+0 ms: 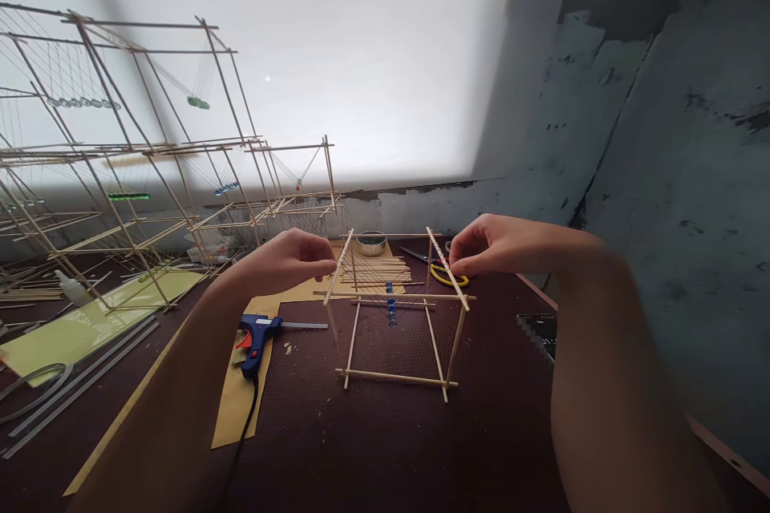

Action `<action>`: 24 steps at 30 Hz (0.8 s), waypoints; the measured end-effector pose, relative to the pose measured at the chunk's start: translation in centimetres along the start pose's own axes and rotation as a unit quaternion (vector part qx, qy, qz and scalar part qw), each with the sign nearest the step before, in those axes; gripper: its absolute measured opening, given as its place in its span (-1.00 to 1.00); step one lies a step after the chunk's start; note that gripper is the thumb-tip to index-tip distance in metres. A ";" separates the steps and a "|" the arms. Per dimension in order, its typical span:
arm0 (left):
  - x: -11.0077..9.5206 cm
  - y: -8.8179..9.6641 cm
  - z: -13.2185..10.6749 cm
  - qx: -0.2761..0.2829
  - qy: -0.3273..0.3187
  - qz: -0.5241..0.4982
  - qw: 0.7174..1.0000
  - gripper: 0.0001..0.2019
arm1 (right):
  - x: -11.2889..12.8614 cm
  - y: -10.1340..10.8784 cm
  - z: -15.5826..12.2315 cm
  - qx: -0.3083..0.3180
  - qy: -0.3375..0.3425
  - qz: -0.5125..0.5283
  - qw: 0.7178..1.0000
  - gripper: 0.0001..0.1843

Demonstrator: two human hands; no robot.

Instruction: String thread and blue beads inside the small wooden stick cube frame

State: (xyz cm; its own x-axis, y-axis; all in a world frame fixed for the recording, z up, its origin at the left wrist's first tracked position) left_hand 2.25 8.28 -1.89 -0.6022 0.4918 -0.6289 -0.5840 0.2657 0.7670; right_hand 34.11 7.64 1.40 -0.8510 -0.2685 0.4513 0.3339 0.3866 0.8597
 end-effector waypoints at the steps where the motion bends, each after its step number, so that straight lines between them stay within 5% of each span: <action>1: 0.0 0.0 0.0 0.000 -0.001 -0.001 1.000 -0.77 | 0.0 0.0 0.0 -0.001 0.000 -0.001 1.000 -0.71; 13: 0.2 0.0 0.1 0.000 -0.003 0.002 1.000 -0.76 | 0.1 0.0 -0.2 -0.014 0.010 -0.017 1.000 -0.72; 20: 0.4 0.1 0.1 -0.002 -0.010 0.001 1.000 -0.76 | 3.6 -0.7 -0.1 -0.194 0.119 -0.007 0.974 -0.59; 24: 0.3 0.0 0.1 0.001 -0.012 -0.004 1.000 -0.75 | 7.4 -3.4 0.4 -0.104 0.237 0.021 0.966 -0.53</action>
State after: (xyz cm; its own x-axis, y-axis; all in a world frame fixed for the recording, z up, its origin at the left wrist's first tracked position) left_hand 2.18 8.53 -2.02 -0.5845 0.5092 -0.6317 -0.5881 0.2705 0.7622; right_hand 26.50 4.72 1.67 -0.5701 -0.6491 0.5035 0.4810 0.2331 0.8451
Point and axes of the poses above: each hand's wrist, its own z-axis towards the middle knuckle, its own y-axis out of the back of the hand, x = y × z, the point moved 2 cm from there along z, towards the middle knuckle, and after that the axes turned 3 degrees about -z, right-handed, at the moved point
